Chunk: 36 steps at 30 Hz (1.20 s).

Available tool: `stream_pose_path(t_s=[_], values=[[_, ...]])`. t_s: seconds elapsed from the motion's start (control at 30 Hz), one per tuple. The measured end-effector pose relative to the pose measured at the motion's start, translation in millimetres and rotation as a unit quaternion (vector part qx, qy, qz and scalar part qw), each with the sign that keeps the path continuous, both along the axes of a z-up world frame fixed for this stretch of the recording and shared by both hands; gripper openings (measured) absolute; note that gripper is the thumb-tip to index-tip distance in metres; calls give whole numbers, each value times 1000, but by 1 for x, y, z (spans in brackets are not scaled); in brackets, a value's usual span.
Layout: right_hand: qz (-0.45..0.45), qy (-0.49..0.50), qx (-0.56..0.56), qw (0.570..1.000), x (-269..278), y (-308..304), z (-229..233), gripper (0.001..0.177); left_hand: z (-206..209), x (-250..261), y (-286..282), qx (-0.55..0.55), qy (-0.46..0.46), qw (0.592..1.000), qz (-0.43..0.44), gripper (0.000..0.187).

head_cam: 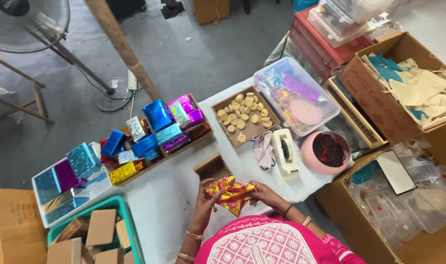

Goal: The person wipes a small cardboard box with a cloth, places a colorful item inside, and closes the lid. They then wrap the box in a sheet of shiny purple foil, folding the edges and securing the package with tape.

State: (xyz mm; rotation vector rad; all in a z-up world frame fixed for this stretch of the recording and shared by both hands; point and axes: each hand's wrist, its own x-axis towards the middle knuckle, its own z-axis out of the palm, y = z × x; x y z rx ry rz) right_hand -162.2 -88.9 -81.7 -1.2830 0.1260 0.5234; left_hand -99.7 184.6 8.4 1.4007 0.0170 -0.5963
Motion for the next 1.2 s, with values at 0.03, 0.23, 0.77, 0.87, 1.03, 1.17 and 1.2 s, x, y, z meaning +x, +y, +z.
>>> stream_pose_path(t_s=[0.03, 0.23, 0.77, 0.87, 1.03, 1.17, 1.2], values=[[3, -1, -1, 1000, 1, 8, 1, 14, 0, -2, 10, -1, -1, 1000, 3, 50], [3, 35, -48, 998, 18, 41, -21, 22, -1, -4, 53, -100, -56, 993, 2, 35], [-24, -97, -47, 994, 32, 83, 41, 44, 0, 11, 77, -134, -111, 984, 35, 27], [-51, -181, -91, 978, 37, 106, 74, 51, -14, 11, 72, -113, -165, 980, 5, 31], [-50, -296, -254, 920, 46, 124, 89, 44, -34, 11, 71, -57, -194, 979, -31, 35], [-5, -391, -403, 828, 46, 126, 105, 23, -40, 9, 74, -55, -143, 987, -38, 30], [-10, -442, -419, 793, 46, 127, 114, 19, -38, 9, 75, -36, -150, 987, -38, 30]])
